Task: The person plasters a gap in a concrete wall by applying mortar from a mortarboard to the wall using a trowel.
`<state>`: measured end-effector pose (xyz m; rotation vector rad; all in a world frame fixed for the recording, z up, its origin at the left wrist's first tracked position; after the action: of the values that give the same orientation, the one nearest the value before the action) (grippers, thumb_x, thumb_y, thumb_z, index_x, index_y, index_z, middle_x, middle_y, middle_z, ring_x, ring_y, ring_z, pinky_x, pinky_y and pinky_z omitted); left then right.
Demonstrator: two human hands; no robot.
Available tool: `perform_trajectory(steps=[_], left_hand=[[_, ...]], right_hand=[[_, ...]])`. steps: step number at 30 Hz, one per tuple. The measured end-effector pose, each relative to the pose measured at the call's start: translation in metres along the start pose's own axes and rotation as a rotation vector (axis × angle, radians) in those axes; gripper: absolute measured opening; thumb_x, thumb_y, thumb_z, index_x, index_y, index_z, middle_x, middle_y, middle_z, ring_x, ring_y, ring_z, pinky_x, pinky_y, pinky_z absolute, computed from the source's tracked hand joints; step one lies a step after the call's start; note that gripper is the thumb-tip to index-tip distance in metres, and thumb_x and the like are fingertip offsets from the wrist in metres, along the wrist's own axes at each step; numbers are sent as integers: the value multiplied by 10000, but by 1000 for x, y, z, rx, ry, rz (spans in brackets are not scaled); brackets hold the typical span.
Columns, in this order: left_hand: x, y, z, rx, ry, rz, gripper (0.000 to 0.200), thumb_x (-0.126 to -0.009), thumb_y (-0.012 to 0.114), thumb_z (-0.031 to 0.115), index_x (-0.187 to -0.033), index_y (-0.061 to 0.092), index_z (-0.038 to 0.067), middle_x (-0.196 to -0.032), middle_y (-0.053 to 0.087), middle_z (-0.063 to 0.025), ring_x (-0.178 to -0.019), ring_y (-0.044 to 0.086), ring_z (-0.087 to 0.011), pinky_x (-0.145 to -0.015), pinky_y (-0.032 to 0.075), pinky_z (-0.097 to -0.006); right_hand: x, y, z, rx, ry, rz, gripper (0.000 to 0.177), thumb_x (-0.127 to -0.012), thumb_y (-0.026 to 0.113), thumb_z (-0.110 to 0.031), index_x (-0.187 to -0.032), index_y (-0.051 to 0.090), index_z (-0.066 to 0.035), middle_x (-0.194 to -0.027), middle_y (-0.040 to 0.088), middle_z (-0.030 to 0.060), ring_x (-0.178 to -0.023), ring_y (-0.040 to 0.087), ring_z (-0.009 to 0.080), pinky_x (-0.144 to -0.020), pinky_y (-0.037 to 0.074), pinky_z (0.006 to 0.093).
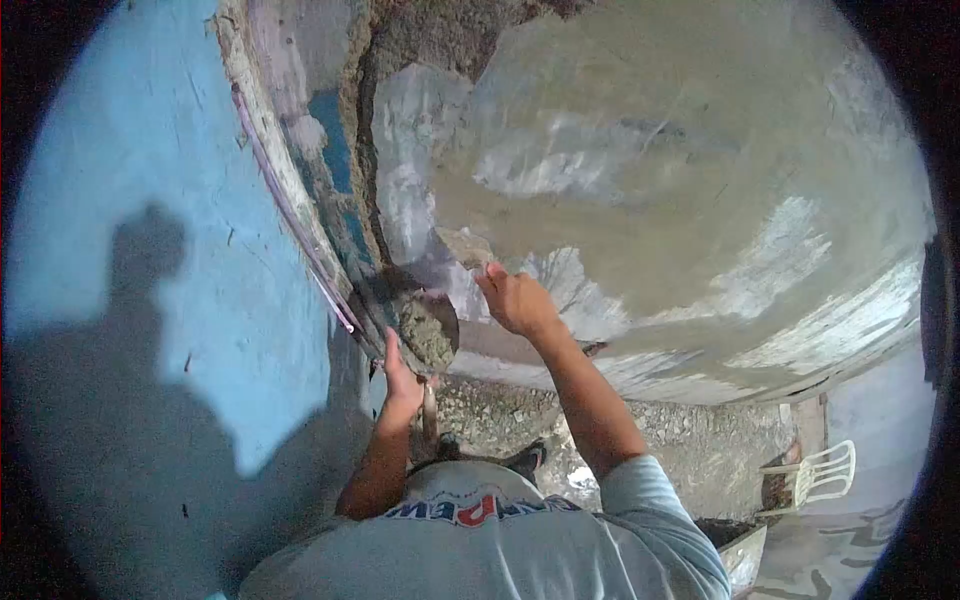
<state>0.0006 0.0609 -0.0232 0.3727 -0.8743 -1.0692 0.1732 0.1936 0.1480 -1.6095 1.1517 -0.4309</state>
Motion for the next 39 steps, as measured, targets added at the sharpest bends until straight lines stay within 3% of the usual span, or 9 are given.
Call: perform_trajectory(steps=[2, 5, 11, 16, 20, 25, 30, 34, 39], left_hand=[[-1, 7, 10, -74, 92, -103, 760, -891, 527, 782, -1393, 565, 213, -1310, 656, -16, -1195, 606, -256, -762, 438, -584], [0, 12, 5, 34, -2, -167, 687, -981, 451, 721, -1334, 557, 141, -1097, 673, -33, -843, 652, -203, -486, 427, -364], [-5, 8, 14, 55, 47, -84, 686, -975, 459, 722, -1342, 549, 149, -1098, 672, -40, -840, 658, -214, -480, 430, -357], [-4, -9, 10, 23, 6, -170, 725, -948, 490, 739, -1387, 540, 164, -1221, 663, -31, -938, 670, -206, -484, 427, -366], [-5, -5, 7, 39, 11, -178, 714, -954, 459, 752, -1387, 543, 190, -1205, 680, -17, -894, 676, -186, -435, 387, -338], [-1, -3, 13, 52, 5, -115, 695, -980, 420, 735, -1377, 562, 183, -1197, 689, -30, -903, 686, -186, -438, 401, -331], [3, 3, 20, 62, 84, -146, 754, -958, 458, 752, -1408, 533, 152, -1255, 664, -42, -1042, 662, -225, -629, 498, -388], [7, 0, 20, -32, 31, -142, 754, -958, 451, 739, -1469, 510, 189, -1371, 627, -20, -1257, 587, -247, -850, 493, -470], [13, 9, 26, 60, 31, -76, 715, -967, 465, 739, -1336, 568, 135, -1167, 682, -48, -869, 682, -194, -498, 448, -340]], right_hand=[[-4, -44, -13, 2, 68, 100, 315, -1056, 507, -371, -1049, 549, -59, -733, 641, 308, -739, 641, 531, -634, 494, 637], [-9, -51, -4, -54, 85, 150, 354, -1059, 479, -414, -1047, 529, -64, -734, 645, 310, -752, 640, 545, -651, 498, 645], [19, 38, 40, 115, 185, -164, 507, -1072, 363, -531, -1218, 553, -85, -811, 686, 302, -800, 658, 550, -715, 519, 635], [-3, -152, 0, 95, 150, 400, 350, -1071, 474, -424, -1111, 597, -99, -749, 670, 273, -728, 651, 520, -653, 518, 602], [-4, -116, 5, -133, 46, 406, 289, -1053, 531, -360, -1022, 562, -75, -762, 638, 306, -757, 619, 553, -629, 479, 620], [14, 24, 35, 44, 171, -81, 369, -1063, 482, -416, -1048, 555, -55, -816, 682, 287, -853, 659, 521, -716, 524, 618], [9, -29, 38, 181, 180, -67, 462, -1080, 385, -492, -1041, 570, -69, -806, 693, 253, -818, 669, 510, -661, 507, 632], [-2, -162, 3, -3, 193, 314, 352, -1073, 464, -413, -1046, 537, -70, -719, 634, 281, -773, 634, 535, -641, 498, 597], [-1, -49, 35, -48, 88, 192, 327, -1071, 476, -384, -1076, 552, -66, -822, 649, 304, -805, 621, 550, -692, 485, 619]])
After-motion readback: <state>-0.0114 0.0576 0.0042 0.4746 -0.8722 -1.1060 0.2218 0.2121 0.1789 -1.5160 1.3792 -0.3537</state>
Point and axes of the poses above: each hand's wrist, its own x-axis away from the middle knuckle, its own y-axis out of the palm, z = x × y, the point moved 10 cm from there along -x, towards the middle knuckle
